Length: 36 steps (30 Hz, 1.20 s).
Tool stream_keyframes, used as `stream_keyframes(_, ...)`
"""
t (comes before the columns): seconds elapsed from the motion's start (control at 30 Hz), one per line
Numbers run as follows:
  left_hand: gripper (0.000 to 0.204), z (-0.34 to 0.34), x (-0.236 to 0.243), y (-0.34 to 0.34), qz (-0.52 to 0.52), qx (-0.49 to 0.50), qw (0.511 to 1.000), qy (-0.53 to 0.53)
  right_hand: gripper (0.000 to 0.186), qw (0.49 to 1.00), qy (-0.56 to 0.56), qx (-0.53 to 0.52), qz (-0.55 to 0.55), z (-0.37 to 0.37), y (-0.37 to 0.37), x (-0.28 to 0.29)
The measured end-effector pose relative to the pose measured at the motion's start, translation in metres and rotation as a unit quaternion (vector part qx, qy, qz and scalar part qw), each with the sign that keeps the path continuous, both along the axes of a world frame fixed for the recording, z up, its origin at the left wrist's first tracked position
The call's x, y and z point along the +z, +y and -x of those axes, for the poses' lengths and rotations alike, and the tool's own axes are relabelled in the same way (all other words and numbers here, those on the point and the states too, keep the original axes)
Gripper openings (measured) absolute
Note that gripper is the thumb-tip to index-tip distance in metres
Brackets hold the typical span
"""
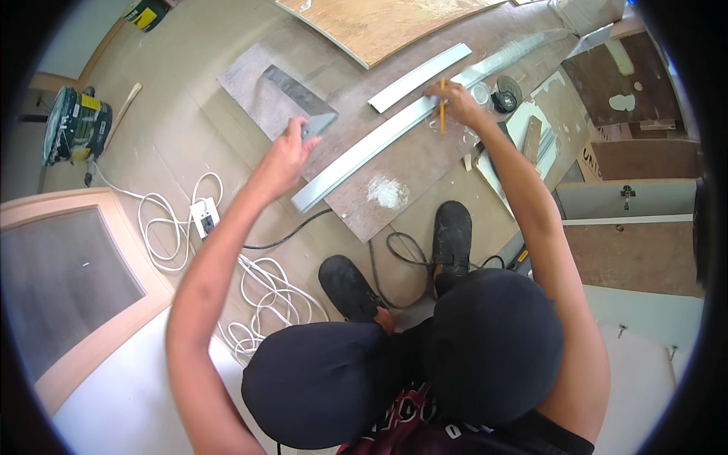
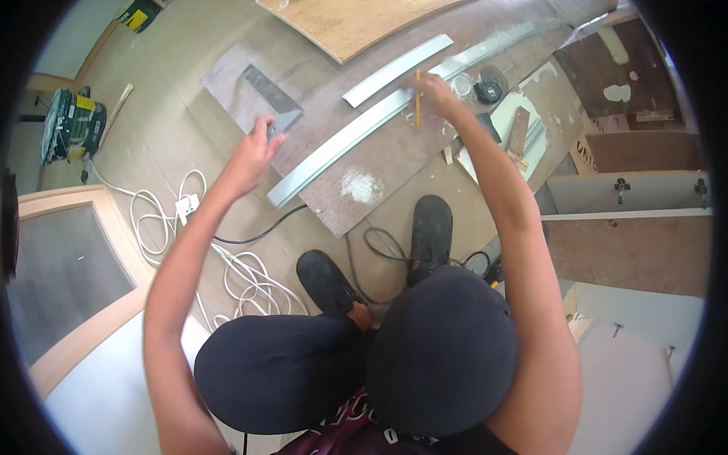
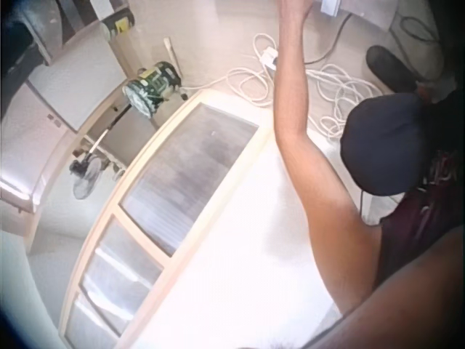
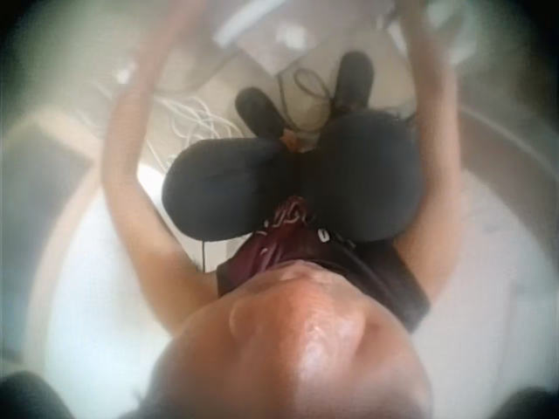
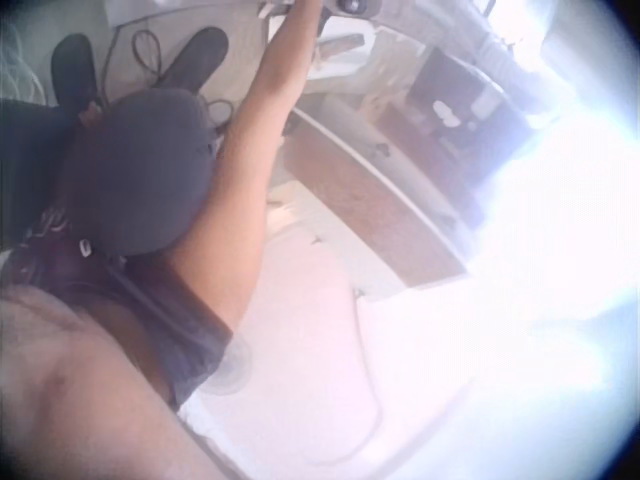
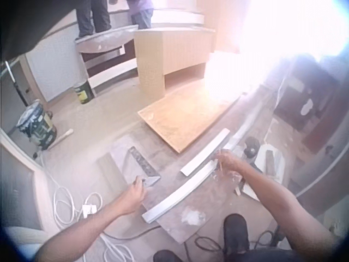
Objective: The person measures and marks a long metal strip using a tape measure, pencil, and square. They then use an angle grinder to cut the metal strip into smaller pieces. The person repeats the measuring, marking, and cutting process on another metal strip.
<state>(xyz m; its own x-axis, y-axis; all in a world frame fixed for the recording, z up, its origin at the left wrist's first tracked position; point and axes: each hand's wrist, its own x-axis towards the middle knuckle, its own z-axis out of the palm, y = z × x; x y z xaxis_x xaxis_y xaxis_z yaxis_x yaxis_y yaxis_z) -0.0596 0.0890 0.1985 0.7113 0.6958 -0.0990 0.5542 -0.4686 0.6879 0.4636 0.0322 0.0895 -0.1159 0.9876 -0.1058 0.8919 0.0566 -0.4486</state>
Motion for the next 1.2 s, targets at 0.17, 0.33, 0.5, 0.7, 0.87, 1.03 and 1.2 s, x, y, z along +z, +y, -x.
stream_keyframes(0.17, 0.049, -0.003, -0.029, -0.083, -0.146, 0.036, 0.988, -0.015, 0.06, 0.989, -0.039, 0.071, -0.127, 0.128, -0.031, -0.017)
stream_keyframes(0.33, 0.049, -0.031, -0.074, -0.134, -0.172, 0.063, 0.982, 0.037, 0.061, 0.998, 0.022, 0.059, -0.03, 0.184, -0.048, 0.002)
stream_keyframes(0.5, 0.05, -0.048, -0.107, -0.141, -0.166, 0.124, 0.978, 0.025, 0.058, 0.979, -0.014, 0.065, -0.195, 0.159, 0.02, -0.003)
stream_keyframes(0.7, 0.048, -0.058, -0.111, -0.13, -0.198, 0.097, 0.975, 0.042, 0.056, 0.979, -0.143, 0.1, -0.101, 0.081, 0.058, -0.049)
stream_keyframes(0.87, 0.049, -0.087, -0.122, -0.121, -0.223, 0.07, 0.97, 0.067, 0.058, 0.973, -0.085, 0.051, -0.21, 0.033, 0.065, -0.037)
stream_keyframes(1.03, 0.06, -0.1, -0.137, -0.124, -0.186, 0.063, 0.975, 0.104, 0.059, 0.98, 0.145, 0.106, -0.085, 0.11, -0.019, -0.037)
stream_keyframes(1.2, 0.064, -0.108, -0.141, -0.109, -0.177, 0.065, 0.979, 0.079, 0.056, 0.973, 0.114, 0.158, -0.122, 0.136, -0.043, -0.053)
